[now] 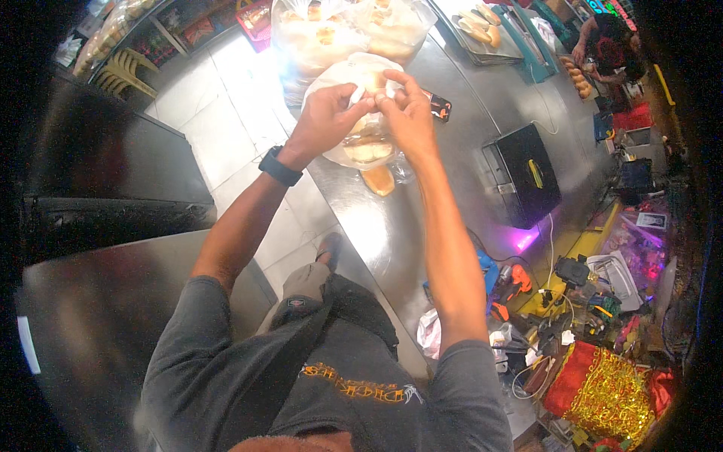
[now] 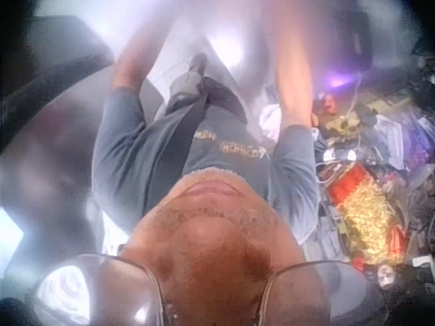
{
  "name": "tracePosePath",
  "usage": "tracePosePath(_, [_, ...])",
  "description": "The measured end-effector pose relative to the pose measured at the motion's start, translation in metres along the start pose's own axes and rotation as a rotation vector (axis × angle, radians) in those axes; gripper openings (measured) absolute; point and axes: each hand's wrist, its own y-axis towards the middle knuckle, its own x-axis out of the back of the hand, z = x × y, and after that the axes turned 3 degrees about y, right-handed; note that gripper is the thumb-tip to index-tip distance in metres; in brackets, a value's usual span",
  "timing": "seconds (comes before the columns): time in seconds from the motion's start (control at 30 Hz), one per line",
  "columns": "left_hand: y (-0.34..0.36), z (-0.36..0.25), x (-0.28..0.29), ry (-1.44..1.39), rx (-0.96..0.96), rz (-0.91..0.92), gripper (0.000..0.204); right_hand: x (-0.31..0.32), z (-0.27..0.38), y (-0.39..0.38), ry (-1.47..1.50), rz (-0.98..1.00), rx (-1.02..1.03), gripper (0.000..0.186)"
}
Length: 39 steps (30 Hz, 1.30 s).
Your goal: The person handles bread rolls and plastic bags, then opens a blue electronic device and uses a screwdriver to adjust internal components. The person manipulates wires and small parts inside the device.
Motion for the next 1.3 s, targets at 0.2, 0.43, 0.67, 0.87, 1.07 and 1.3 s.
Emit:
tracePosePath(0.2, [0.053,-0.003,0.043,0.353,-0.527,0.051,0.031,-0.024,0.009,0.026,0.301,0.129,-0.036,0.063])
tracePosePath(0.43, [0.062,0.008,0.053,0.376,-0.418,0.285,0.031,-0.034,0.011,0.041,0.313,0.016,-0.142,0.047])
tracePosePath(0.67, [0.131,0.085,0.069,0.357,-0.273,-0.369,0.046,-0.008,0.065,0.015,0.068,-0.057,-0.083,0.045])
tracePosePath(0.87, [0.189,0.142,0.071,0.817,-0.204,-0.305,0.074,0.01,0.131,-0.014,0.148,-0.032,0.067,0.054])
tracePosePath(1.07, [0.24,0.124,0.039,0.934,-0.127,0.055,0.051,0.068,0.187,-0.086,0.137,-0.183,0.22,0.077])
tracePosePath(1.3, [0.267,0.241,0.125,0.546,-0.527,0.177,0.048,0.081,0.227,-0.181,-0.039,-0.39,0.105,0.054])
